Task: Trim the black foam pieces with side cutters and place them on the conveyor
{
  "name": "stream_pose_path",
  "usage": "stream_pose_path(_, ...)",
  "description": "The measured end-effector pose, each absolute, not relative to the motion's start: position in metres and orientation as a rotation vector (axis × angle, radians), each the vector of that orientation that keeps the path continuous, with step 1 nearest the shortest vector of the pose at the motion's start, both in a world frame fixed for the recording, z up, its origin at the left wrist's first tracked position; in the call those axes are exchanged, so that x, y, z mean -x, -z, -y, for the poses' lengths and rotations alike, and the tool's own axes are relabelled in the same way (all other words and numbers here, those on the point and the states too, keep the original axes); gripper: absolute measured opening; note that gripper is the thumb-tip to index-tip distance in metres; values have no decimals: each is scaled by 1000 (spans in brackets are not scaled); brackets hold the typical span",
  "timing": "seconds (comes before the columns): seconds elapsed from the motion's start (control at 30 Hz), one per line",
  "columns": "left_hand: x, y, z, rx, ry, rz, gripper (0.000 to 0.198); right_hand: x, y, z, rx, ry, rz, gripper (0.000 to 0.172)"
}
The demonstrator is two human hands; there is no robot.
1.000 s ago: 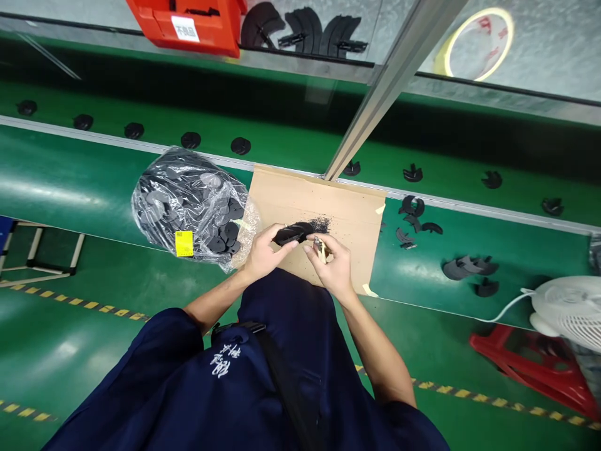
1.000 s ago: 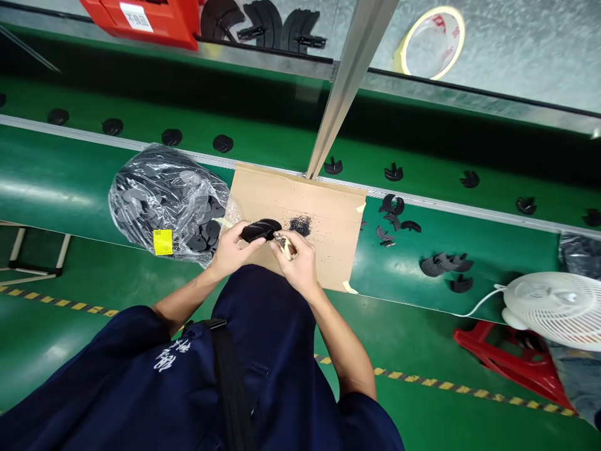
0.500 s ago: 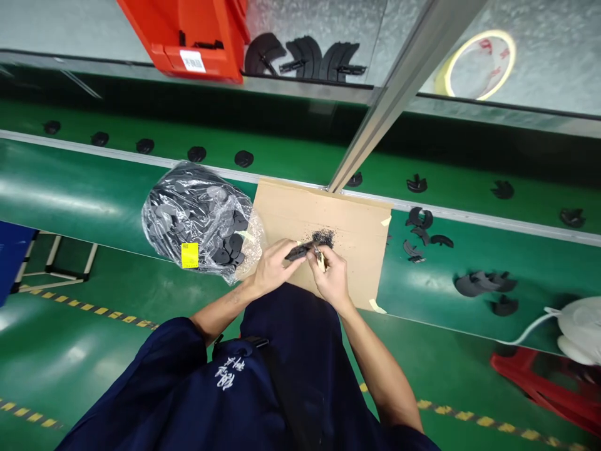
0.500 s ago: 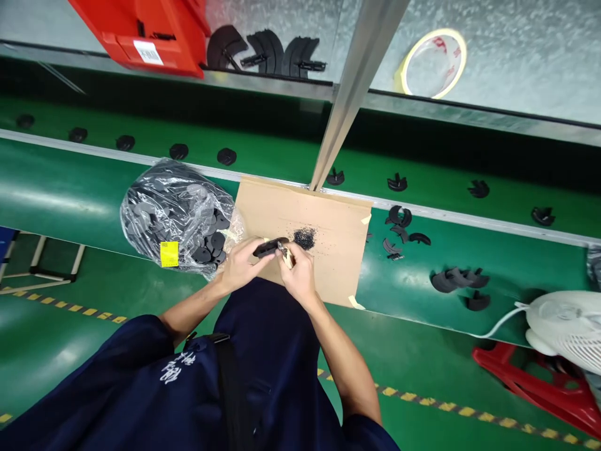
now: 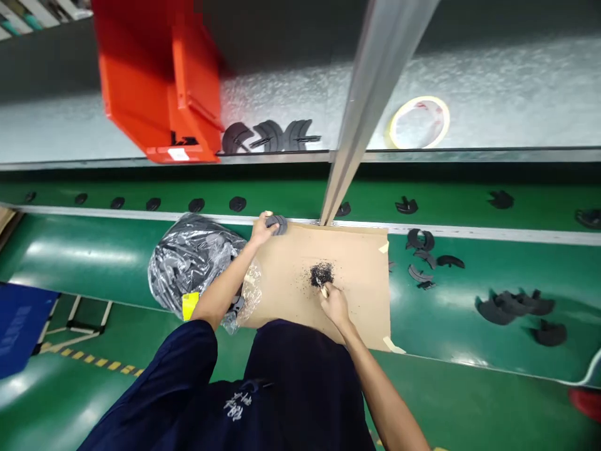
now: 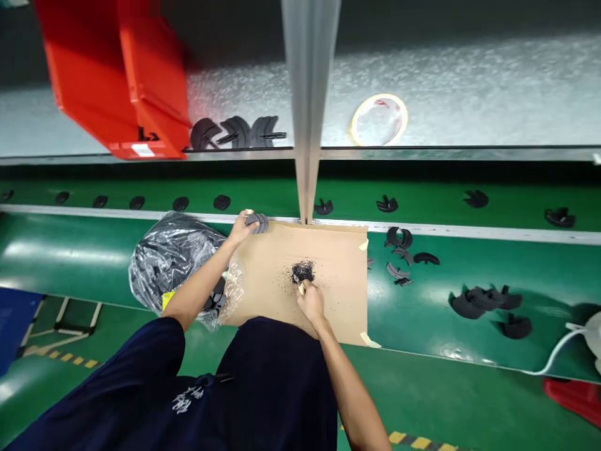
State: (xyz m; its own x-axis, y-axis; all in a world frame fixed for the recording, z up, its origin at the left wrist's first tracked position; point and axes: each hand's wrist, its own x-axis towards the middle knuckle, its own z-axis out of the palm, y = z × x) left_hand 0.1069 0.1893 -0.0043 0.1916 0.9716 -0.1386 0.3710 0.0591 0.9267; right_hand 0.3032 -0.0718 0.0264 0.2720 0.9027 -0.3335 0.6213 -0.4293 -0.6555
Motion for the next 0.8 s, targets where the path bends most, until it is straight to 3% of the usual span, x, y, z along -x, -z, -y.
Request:
stream_pose_path(0.23, -150, 26, -265, -1564, -612, -1445, 39, -308, -14, 71, 2179, -1058, 1247, 15)
stream_pose_path(0.5, -158, 33, -264, -1779, -488, -1653, 36, -309, -7, 76, 2185, -1143, 1214, 11)
stream_pose_path(0.67, -203, 40, -254, -1954, -374, -1453, 29, -304, -10, 84, 2152, -1196, 1248, 5)
stream_pose_path(0.8, -274, 53, -256, -2009, -238, -1188, 25, -303, -14, 94, 2077, -1251, 1353, 21)
